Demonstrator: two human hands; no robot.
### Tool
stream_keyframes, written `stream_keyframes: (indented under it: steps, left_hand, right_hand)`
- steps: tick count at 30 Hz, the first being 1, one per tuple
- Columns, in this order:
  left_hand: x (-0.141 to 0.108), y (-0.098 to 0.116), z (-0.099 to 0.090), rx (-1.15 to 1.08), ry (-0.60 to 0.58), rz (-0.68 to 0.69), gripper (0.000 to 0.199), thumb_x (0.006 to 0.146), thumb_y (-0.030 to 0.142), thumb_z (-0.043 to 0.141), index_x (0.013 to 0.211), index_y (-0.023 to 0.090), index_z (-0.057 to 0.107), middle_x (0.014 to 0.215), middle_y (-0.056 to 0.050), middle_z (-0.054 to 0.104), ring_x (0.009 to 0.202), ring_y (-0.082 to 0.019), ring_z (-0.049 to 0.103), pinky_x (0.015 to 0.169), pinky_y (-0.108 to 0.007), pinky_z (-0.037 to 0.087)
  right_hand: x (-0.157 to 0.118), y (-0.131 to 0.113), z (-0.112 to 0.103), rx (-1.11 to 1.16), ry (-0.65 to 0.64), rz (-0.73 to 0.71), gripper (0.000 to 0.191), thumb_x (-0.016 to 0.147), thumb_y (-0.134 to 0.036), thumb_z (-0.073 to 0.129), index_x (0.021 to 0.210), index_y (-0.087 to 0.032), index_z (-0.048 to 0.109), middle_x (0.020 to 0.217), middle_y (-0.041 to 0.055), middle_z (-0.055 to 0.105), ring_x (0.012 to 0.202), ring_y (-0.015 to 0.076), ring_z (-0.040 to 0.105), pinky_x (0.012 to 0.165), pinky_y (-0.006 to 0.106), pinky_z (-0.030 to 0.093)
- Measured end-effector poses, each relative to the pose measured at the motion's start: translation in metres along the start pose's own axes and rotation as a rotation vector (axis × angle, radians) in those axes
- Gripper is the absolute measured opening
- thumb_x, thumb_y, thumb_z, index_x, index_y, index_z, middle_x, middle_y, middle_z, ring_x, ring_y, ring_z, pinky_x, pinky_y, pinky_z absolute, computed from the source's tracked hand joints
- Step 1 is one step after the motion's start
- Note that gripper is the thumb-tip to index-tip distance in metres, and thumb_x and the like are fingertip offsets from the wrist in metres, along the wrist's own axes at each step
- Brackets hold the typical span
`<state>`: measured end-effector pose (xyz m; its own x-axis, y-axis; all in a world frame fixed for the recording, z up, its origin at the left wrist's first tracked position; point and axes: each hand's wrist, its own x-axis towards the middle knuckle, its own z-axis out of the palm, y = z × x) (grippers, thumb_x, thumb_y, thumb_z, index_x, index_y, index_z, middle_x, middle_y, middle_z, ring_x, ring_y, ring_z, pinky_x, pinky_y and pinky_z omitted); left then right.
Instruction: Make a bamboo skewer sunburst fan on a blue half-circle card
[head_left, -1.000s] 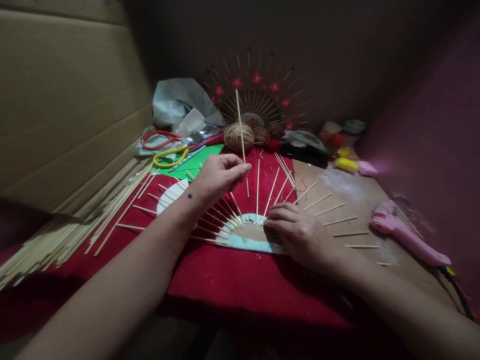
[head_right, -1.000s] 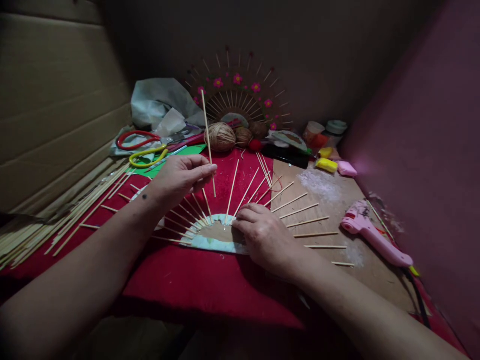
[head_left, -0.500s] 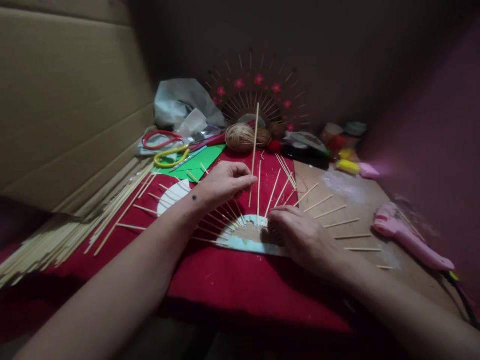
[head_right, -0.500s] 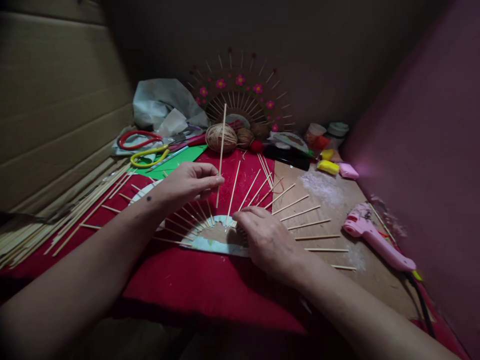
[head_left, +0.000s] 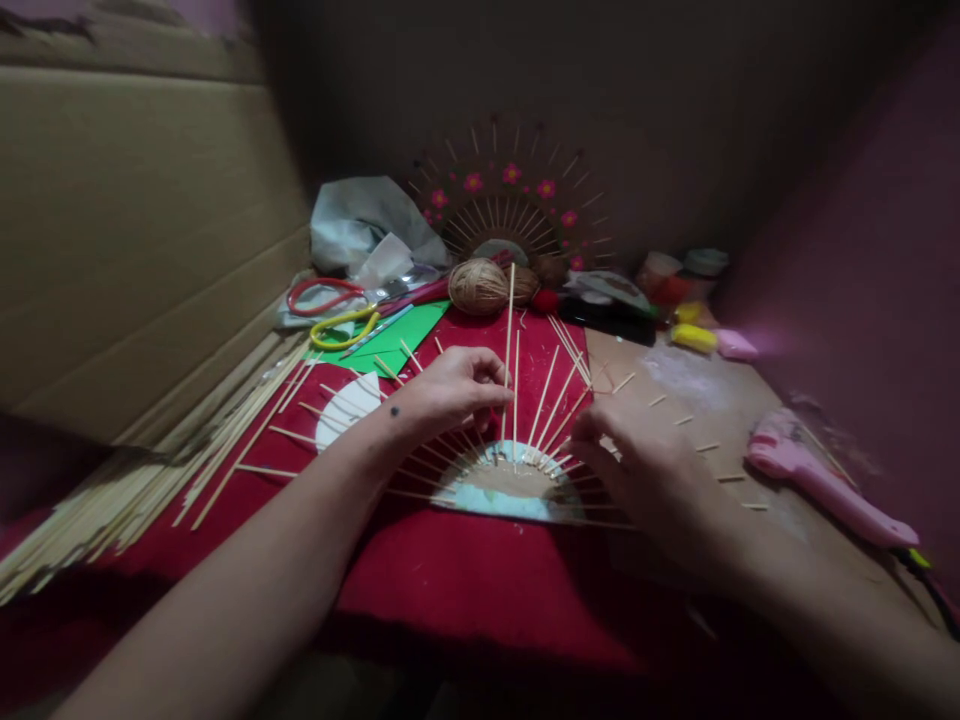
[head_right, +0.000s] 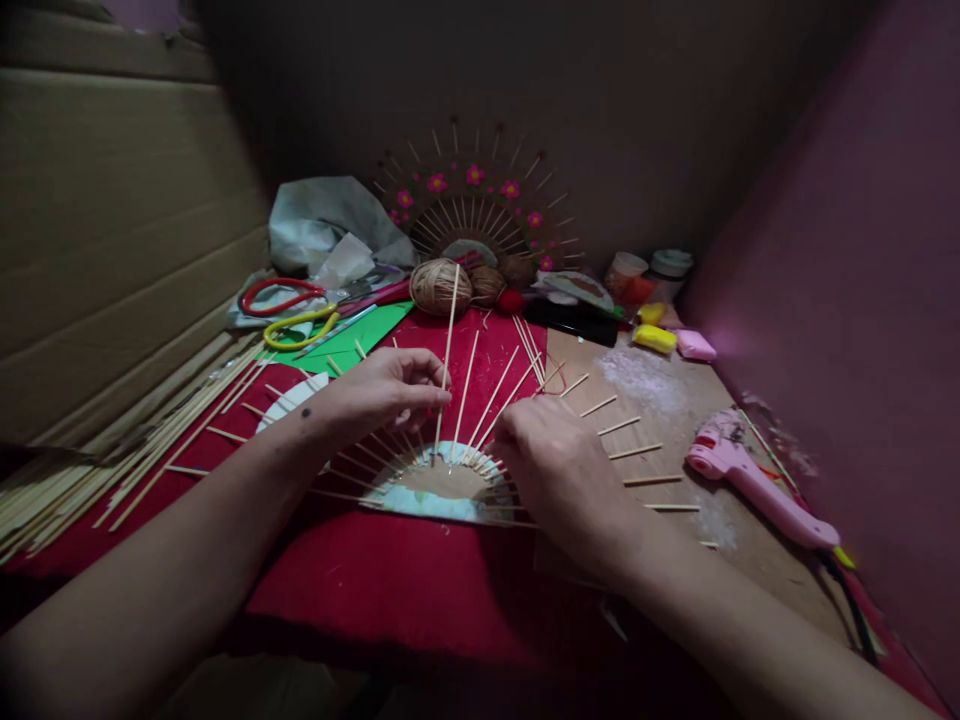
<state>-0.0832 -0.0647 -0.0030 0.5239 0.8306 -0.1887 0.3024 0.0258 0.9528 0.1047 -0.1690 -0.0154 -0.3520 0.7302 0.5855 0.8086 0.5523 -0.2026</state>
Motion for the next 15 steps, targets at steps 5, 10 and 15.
stream_keyframes:
  steps: [5,10,15]
  left_hand:
    - [-0.001,-0.002,0.004,-0.007,-0.081,0.002,0.011,0.078,0.014,0.060,0.069,0.016,0.053,0.040,0.004,0.053,0.031,-0.005,0.042,0.034,-0.017,0.025]
    - [-0.001,-0.005,0.007,-0.033,-0.076,0.004,0.018,0.081,0.022,0.059,0.065,0.015,0.054,0.041,0.002,0.054,0.031,-0.005,0.040,0.034,-0.018,0.025]
    - [0.004,-0.005,0.014,0.061,-0.056,0.025,0.021,0.078,0.021,0.059,0.059,0.015,0.054,0.040,0.003,0.050,0.032,-0.005,0.039,0.034,-0.019,0.025]
  right_hand:
    - [0.001,-0.003,0.002,-0.032,-0.083,-0.077,0.020,0.090,-0.017,0.053,0.070,-0.015,0.057,0.065,0.0043,0.058,0.063,0.0166,0.050,0.061,0.031,0.040]
    - [-0.008,0.008,0.016,-0.097,-0.010,-0.072,0.027,0.092,-0.013,0.044,0.069,-0.015,0.058,0.063,0.0054,0.058,0.060,0.0165,0.049,0.060,0.031,0.039]
    - [-0.012,0.009,0.016,0.015,0.022,-0.008,0.019,0.090,-0.012,0.043,0.075,-0.016,0.054,0.066,0.0046,0.056,0.060,0.0144,0.048,0.057,0.027,0.039]
